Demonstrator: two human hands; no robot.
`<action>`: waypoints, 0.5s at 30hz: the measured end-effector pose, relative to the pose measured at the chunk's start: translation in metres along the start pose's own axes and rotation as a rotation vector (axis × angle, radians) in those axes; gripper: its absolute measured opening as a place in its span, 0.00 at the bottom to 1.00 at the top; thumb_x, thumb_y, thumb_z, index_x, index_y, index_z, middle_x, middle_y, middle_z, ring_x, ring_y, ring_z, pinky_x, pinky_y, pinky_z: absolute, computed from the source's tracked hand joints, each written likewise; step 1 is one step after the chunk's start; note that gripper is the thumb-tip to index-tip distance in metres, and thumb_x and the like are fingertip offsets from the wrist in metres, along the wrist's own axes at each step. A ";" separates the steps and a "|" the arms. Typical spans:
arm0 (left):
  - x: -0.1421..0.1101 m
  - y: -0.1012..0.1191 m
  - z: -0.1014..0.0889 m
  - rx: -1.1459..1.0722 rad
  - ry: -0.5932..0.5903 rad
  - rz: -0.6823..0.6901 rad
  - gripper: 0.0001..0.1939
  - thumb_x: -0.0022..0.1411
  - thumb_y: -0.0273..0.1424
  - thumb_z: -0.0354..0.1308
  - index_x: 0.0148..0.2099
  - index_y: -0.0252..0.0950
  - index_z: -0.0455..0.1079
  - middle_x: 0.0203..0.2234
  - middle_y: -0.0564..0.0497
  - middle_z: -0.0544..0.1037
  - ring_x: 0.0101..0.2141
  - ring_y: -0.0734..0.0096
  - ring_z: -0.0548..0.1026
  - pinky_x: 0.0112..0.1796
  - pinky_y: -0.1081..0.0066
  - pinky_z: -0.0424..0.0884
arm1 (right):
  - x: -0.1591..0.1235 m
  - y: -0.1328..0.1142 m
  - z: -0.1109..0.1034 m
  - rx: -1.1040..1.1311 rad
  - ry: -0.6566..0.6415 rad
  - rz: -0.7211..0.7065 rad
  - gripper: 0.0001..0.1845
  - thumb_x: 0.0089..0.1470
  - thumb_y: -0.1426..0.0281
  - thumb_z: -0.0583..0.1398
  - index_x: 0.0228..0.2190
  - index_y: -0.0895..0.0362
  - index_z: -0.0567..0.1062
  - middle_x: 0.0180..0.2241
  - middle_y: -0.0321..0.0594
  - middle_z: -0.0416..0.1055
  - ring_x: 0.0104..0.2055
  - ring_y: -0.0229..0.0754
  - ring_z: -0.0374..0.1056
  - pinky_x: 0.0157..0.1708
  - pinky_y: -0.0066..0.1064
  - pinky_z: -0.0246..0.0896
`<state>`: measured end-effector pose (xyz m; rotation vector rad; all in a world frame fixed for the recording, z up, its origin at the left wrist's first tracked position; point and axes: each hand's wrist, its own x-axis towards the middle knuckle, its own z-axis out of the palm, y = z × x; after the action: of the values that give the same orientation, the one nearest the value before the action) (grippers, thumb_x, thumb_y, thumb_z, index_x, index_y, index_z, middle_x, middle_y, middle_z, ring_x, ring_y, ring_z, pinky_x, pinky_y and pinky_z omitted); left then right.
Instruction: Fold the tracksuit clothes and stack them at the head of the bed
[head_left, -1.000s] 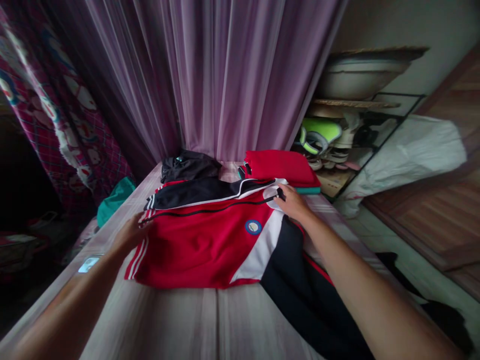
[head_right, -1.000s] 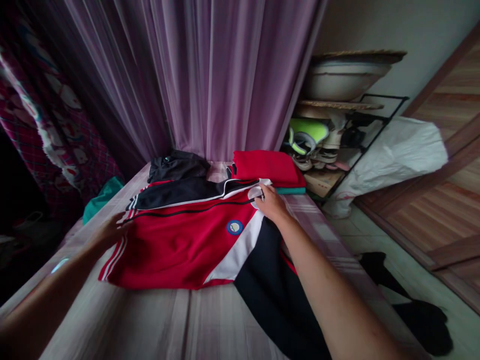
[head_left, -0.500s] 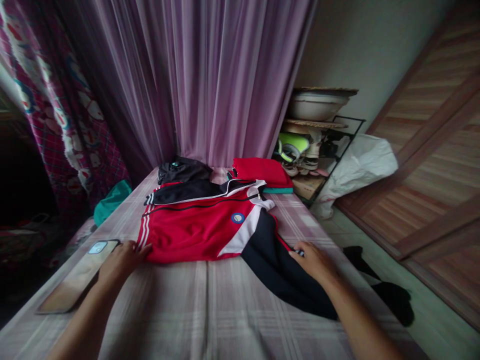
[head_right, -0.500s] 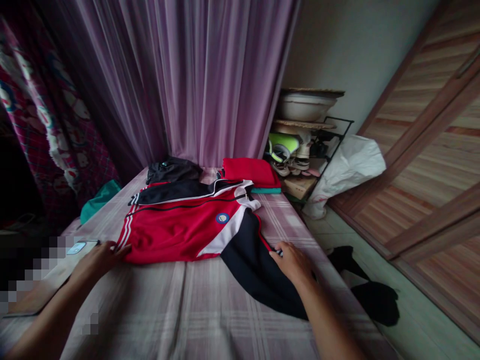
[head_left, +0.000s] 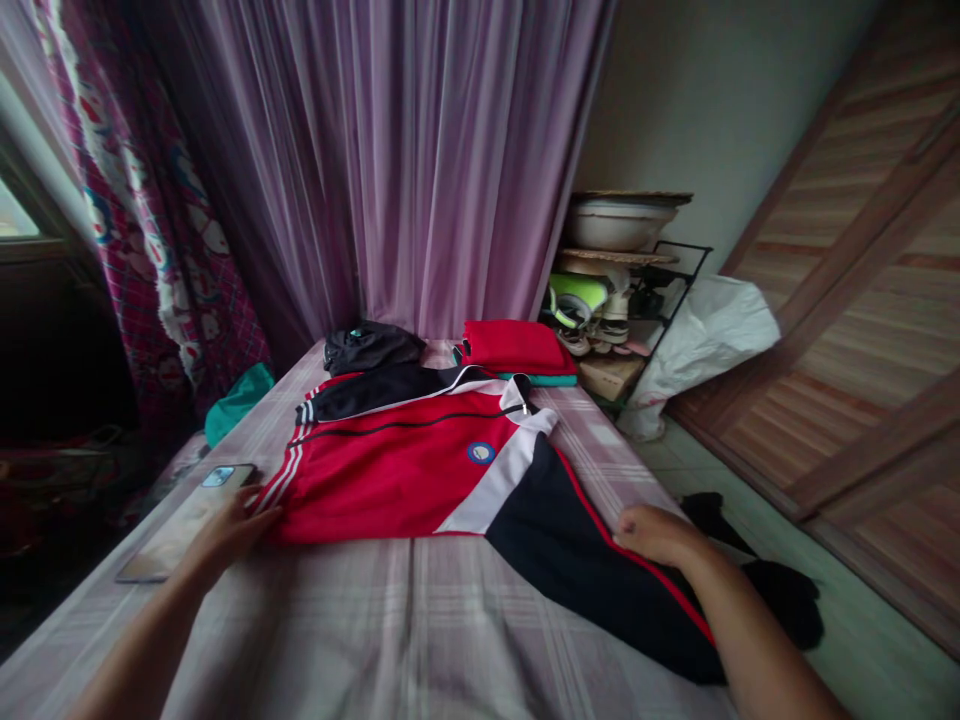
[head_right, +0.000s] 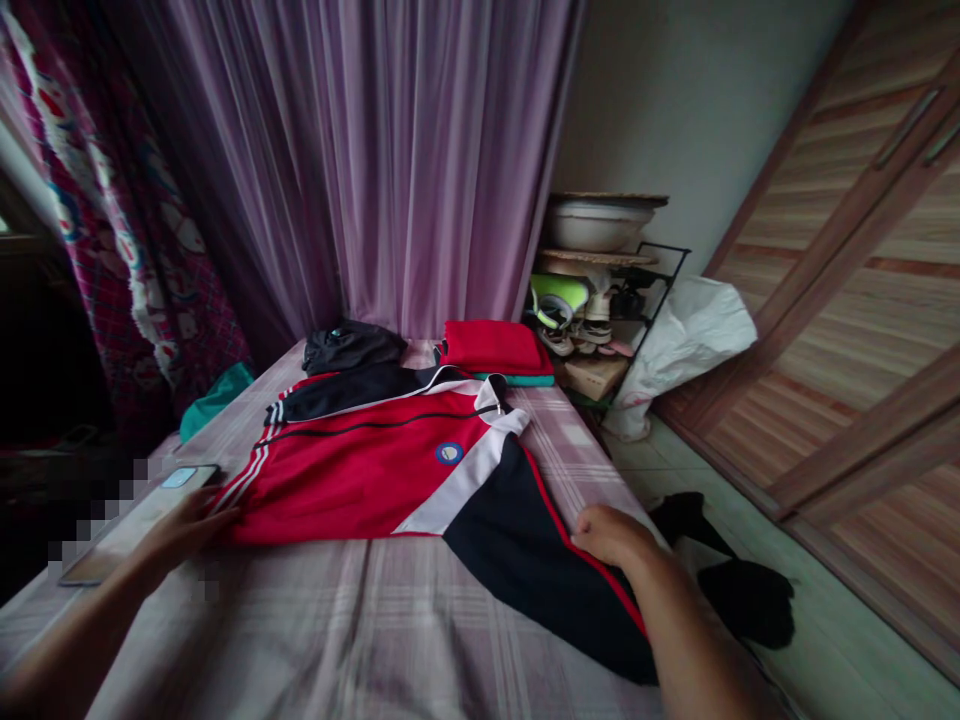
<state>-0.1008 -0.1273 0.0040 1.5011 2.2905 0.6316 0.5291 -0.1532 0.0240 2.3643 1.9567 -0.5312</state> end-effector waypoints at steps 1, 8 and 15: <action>-0.001 -0.002 -0.001 -0.008 -0.005 0.005 0.36 0.49 0.49 0.58 0.55 0.31 0.68 0.37 0.40 0.80 0.42 0.49 0.79 0.40 0.60 0.75 | 0.002 -0.005 -0.003 -0.019 -0.011 -0.004 0.08 0.48 0.64 0.63 0.21 0.52 0.78 0.23 0.37 0.75 0.28 0.43 0.71 0.28 0.30 0.56; -0.011 0.027 -0.007 -0.027 -0.049 -0.108 0.36 0.54 0.55 0.55 0.55 0.34 0.71 0.42 0.39 0.81 0.42 0.50 0.80 0.38 0.64 0.75 | 0.067 -0.073 -0.026 -0.046 0.221 0.044 0.24 0.60 0.53 0.52 0.43 0.52 0.80 0.45 0.47 0.79 0.47 0.52 0.74 0.39 0.36 0.64; -0.003 0.030 -0.002 -0.012 -0.051 -0.140 0.25 0.59 0.47 0.53 0.50 0.34 0.72 0.36 0.43 0.83 0.34 0.59 0.81 0.28 0.71 0.71 | 0.102 -0.092 0.006 0.026 0.256 0.079 0.22 0.59 0.65 0.52 0.51 0.54 0.76 0.46 0.49 0.78 0.46 0.52 0.75 0.40 0.37 0.67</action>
<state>-0.0779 -0.1198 0.0220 1.3219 2.3234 0.5609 0.4555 -0.0389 0.0084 2.6275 1.9480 -0.2627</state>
